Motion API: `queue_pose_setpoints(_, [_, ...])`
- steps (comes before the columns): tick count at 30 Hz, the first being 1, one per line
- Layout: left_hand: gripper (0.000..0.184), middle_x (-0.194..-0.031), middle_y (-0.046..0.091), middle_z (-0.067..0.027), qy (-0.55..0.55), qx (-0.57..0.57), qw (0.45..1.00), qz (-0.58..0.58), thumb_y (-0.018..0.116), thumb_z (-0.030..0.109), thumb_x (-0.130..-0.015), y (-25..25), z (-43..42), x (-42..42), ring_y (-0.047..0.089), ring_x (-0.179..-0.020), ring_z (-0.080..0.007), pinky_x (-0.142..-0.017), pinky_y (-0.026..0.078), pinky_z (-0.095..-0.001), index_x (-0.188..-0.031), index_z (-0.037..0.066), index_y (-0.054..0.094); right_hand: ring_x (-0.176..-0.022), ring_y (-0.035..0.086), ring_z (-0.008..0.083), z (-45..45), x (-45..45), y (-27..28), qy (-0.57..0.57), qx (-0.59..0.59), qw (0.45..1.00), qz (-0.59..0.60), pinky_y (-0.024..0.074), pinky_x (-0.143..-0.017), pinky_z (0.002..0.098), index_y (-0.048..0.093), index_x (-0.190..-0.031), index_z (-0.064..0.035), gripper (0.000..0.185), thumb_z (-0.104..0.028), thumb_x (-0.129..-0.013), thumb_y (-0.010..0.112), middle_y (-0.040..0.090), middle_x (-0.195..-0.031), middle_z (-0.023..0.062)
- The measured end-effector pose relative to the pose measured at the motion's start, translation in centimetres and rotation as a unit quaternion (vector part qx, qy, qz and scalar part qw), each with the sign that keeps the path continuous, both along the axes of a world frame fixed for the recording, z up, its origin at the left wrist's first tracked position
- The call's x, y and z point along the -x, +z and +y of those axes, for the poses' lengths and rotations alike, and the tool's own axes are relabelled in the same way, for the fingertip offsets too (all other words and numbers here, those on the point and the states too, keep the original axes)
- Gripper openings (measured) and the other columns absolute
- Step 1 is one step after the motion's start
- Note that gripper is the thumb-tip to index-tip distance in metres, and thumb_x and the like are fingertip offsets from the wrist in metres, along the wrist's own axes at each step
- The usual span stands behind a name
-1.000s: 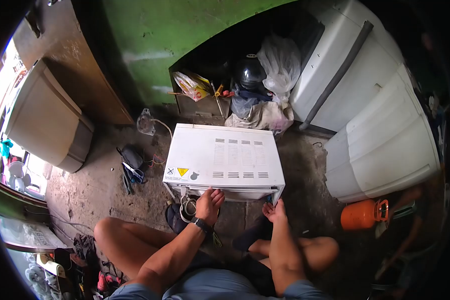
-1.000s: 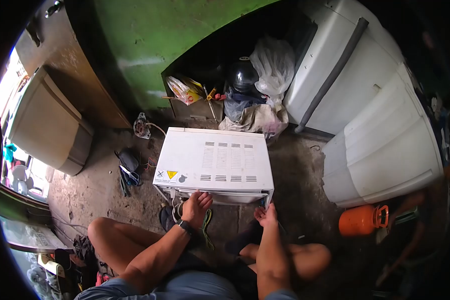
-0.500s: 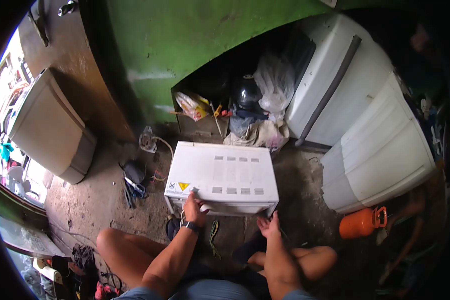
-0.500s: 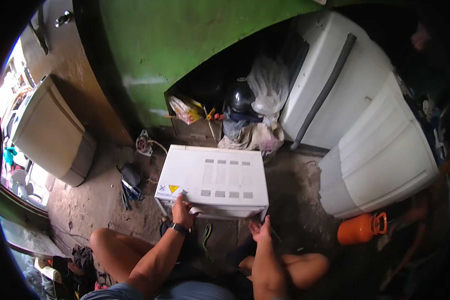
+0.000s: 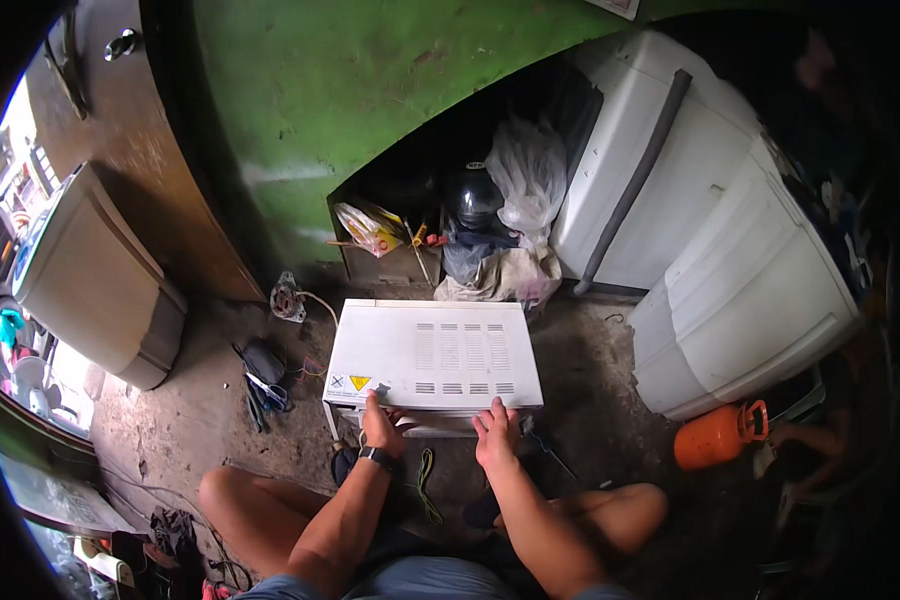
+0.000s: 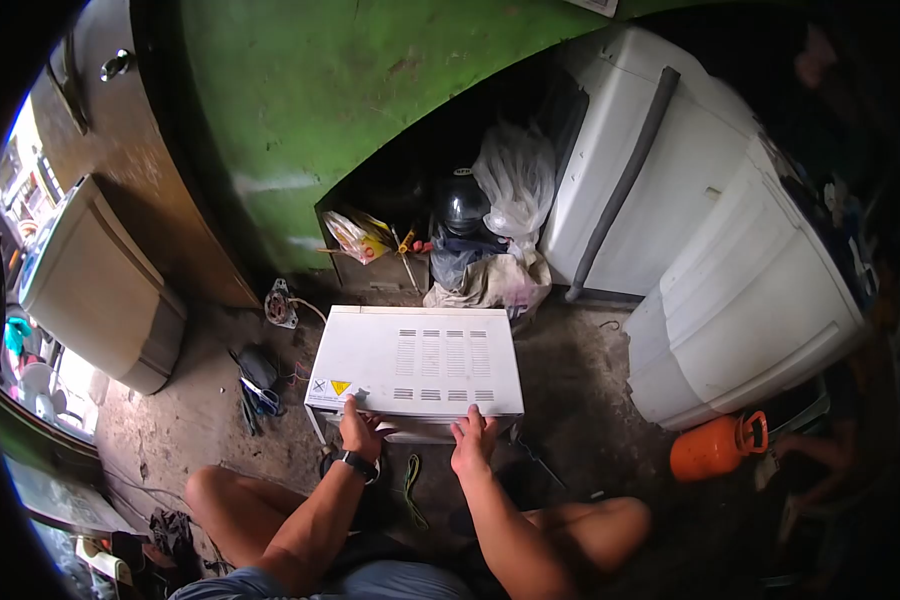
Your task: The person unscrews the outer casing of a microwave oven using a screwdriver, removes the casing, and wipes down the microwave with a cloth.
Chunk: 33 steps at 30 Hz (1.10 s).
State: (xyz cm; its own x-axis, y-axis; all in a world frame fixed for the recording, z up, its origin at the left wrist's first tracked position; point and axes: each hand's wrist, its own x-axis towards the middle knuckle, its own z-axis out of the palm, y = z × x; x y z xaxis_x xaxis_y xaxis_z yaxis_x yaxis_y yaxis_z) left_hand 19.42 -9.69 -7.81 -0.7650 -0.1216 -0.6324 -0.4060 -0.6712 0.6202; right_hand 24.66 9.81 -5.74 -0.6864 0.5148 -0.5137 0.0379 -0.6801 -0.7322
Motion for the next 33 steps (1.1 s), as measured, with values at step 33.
queue_pose_setpoints(33, [0.017, -0.089, 0.062, 0.0011, -0.063, -0.102, 0.980, 0.160, 0.070, 0.015, -0.095, 9.6, -1.5, -5.3, 0.065, -0.076, -0.0137, -0.082, 0.063, -0.0408, -0.108, 0.009, 0.059, -0.121, 0.054, 0.0230, 4.7, -2.2, 2.2, 0.167, 0.192, 0.954, 0.160, 0.0411, -0.099, 0.0427, 0.059, -0.129, -0.0139, 0.046, -0.025, -0.086, 0.071, 0.062, -0.129, 0.0035])
